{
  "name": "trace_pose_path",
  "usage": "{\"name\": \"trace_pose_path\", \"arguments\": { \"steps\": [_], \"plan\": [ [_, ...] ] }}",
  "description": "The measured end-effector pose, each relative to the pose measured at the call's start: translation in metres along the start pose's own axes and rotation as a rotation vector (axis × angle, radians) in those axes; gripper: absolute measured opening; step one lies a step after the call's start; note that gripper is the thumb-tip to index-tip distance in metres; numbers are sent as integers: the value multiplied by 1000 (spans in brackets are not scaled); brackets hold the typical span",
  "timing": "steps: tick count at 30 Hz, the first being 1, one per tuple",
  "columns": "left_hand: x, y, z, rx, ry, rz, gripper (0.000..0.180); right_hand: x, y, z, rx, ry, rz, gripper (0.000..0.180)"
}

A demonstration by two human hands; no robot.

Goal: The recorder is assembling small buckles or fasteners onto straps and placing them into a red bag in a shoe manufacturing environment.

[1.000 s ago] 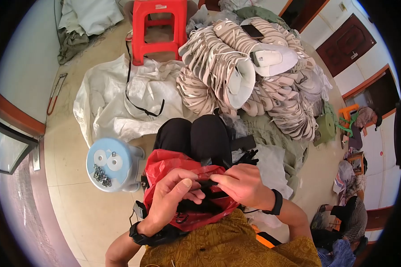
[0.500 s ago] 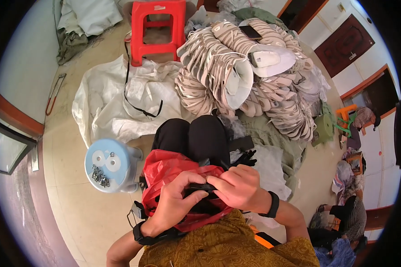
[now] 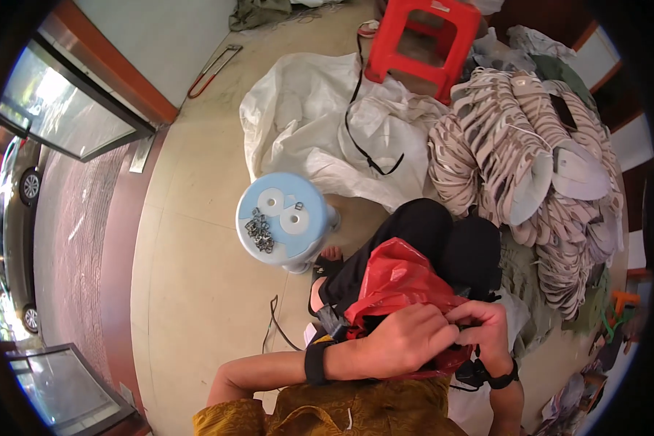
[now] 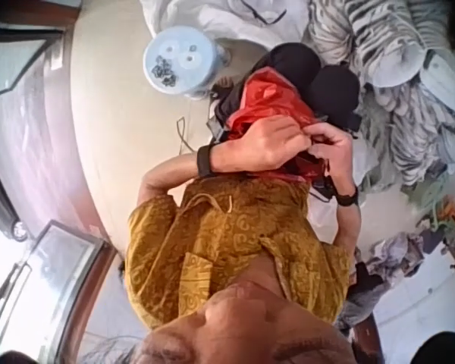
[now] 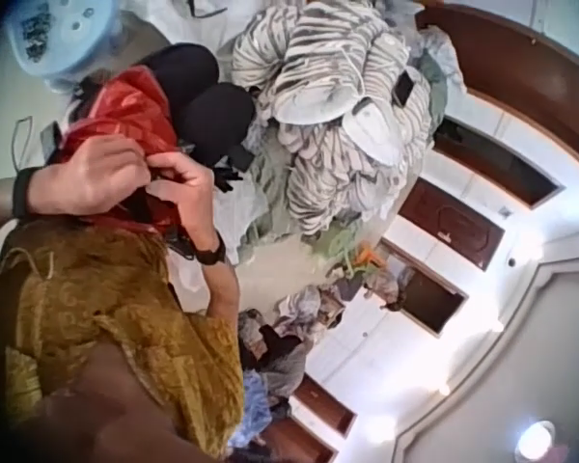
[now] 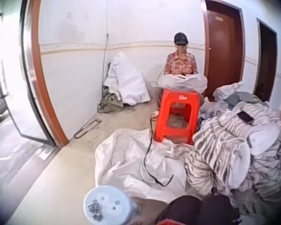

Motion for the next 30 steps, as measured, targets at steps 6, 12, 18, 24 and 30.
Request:
{"name": "trace_pose_path", "arguments": {
  "steps": [6, 12, 18, 24, 30],
  "plan": [
    [4, 15, -4, 50, -103, 52, 22, -2, -2, 16, 112, 105, -336, 19],
    [8, 35, -2, 31, -97, -12, 23, -1, -12, 31, 278, -59, -138, 16],
    [42, 87, -33, -34, 47, 58, 19, -13, -11, 30, 413, 235, -242, 22],
    [159, 212, -144, -629, 840, 608, 8, -9, -17, 24, 420, 254, -251, 22],
    [206, 229, -156, -445, 915, 858, 18, -5, -20, 25, 406, 191, -293, 21]
  ]
}}
Point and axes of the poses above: each hand's wrist, its own z-axis towards the middle knuckle, its own y-axis out of the back of the hand, x = y × z, the point moved 1 cm from there along z, towards the middle knuckle, and after that the axes turned 14 degrees about -z, right-handed, at the moved point
